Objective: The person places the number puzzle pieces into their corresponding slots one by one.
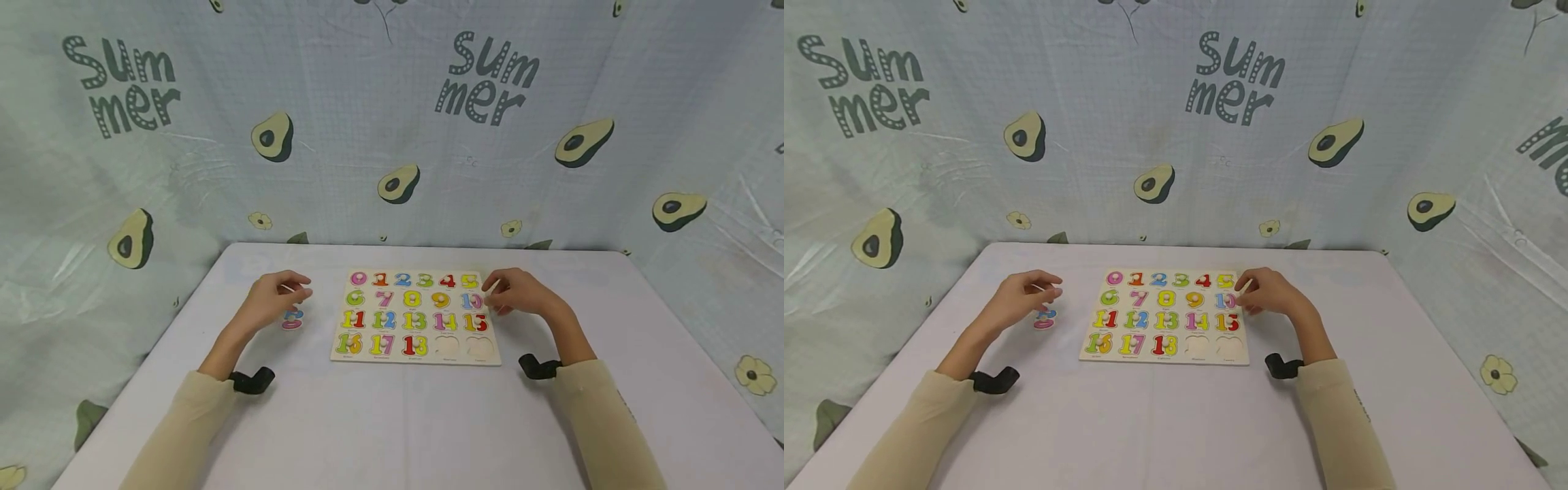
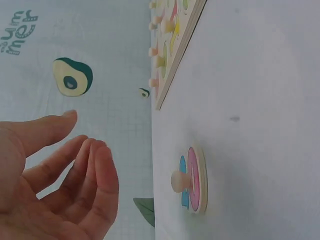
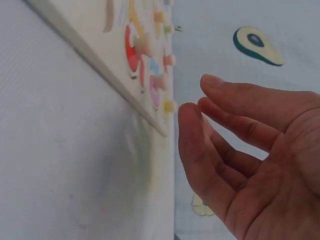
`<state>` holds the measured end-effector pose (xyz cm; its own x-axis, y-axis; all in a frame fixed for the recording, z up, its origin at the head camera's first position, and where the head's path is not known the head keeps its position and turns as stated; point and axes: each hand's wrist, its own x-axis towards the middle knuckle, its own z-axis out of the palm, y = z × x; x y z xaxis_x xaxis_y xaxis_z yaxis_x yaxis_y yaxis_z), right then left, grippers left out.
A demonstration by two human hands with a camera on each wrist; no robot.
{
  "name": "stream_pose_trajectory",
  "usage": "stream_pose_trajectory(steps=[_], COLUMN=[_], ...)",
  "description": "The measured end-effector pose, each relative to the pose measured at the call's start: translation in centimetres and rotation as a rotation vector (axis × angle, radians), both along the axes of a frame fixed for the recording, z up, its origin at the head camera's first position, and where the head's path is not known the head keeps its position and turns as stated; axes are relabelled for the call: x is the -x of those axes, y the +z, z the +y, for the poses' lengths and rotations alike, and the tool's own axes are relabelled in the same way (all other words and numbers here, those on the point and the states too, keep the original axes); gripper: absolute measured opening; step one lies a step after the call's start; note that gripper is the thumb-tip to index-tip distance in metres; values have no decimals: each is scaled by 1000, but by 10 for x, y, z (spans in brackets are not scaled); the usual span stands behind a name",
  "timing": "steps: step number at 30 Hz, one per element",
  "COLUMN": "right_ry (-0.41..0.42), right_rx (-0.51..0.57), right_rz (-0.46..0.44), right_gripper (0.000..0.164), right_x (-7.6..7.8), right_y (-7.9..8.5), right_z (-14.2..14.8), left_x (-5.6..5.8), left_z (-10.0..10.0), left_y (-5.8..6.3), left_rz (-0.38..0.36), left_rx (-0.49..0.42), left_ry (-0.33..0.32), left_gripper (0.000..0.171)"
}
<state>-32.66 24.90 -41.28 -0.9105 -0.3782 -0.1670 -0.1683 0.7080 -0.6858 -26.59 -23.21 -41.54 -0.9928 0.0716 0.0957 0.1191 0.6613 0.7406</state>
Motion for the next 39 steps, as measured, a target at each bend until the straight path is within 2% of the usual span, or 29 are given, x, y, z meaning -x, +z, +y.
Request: stream_pose_trajectory(steps=[2, 7, 9, 11, 14, 18, 20, 23, 27, 31, 34, 39], right_ry=[-7, -33, -46, -51, -59, -37, -23, -22, -33, -41, -42, -16], right_rx=[14, 21, 20, 16, 8, 8, 2, -13, -9, -3, -8, -5], right_rz=[-37, -68, -72, -72, -68, -60, -54, -44, -45, -60, -56, -40], right_gripper=[39, 44, 47, 49, 51, 51, 52, 54, 56, 60, 64, 67], right_x=[1, 5, 6, 7, 9, 11, 11, 10, 9, 9, 10, 12], right_y=[-4, -15, -19, -22, -25, -26, -26, -25, -26, -29, -31, -34], right_z=[2, 5, 6, 7, 8, 7, 5, 4, 3, 3, 3, 6], left_x=[0, 2, 3, 5, 8, 11, 13, 19, 28, 35, 40, 46], left_z=[-5, -15, -19, -26, -37, -52, -57, -64, -74, -80, -82, -83], left_y=[0, -1, -1, -2, -5, -9, -11, -12, -10, -9, -12, -19], left_rz=[59, 169, 186, 186, 148, 60, 17, -22, -45, -64, -71, -45], left_rx=[-47, -184, -215, -231, -245, -236, -199, -92, 68, 170, 220, 254], left_ry=[63, 280, 337, 361, 362, 381, 382, 337, 259, 205, 173, 164], left_gripper=[36, 34, 35, 36, 41, 42, 41, 43, 45, 43, 41, 33])
